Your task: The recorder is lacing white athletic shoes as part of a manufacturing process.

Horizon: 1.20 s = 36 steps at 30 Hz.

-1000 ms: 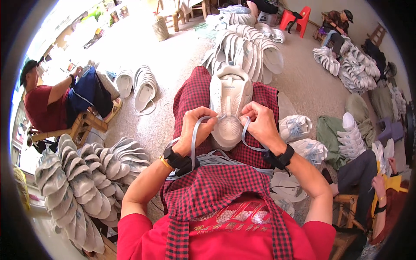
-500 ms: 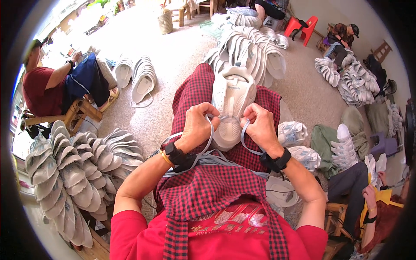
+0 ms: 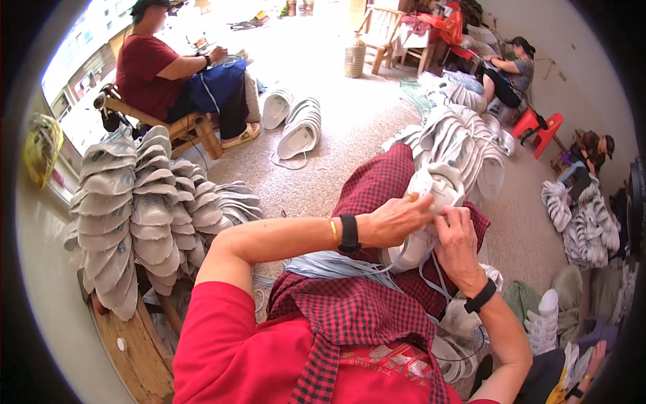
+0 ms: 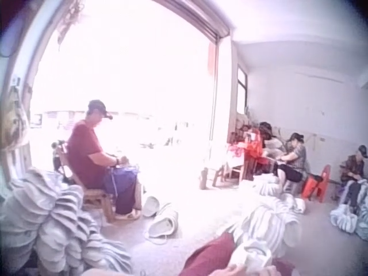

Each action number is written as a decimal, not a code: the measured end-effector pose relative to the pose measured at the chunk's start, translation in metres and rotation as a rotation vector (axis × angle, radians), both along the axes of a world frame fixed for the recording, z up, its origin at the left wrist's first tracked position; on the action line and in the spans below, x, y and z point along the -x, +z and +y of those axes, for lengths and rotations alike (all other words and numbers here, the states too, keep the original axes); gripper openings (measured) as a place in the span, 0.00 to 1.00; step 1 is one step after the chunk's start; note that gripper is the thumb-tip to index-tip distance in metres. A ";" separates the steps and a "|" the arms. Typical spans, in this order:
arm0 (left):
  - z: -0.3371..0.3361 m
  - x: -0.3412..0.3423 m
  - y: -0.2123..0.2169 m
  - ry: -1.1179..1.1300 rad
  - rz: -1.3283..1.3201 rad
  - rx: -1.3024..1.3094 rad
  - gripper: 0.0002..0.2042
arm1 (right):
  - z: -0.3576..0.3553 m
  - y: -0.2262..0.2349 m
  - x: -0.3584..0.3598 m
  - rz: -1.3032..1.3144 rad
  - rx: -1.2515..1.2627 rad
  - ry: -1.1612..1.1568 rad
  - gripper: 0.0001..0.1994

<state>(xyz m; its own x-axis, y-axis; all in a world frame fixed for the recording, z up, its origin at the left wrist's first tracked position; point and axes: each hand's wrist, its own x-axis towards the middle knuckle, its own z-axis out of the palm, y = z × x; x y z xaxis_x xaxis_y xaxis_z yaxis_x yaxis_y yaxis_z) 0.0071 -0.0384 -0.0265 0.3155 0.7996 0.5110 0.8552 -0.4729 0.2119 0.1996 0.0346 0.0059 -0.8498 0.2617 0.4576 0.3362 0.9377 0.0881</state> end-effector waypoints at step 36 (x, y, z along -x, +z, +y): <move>0.051 0.037 0.034 -0.357 0.293 0.314 0.10 | 0.067 0.008 -0.006 -0.329 0.017 0.416 0.12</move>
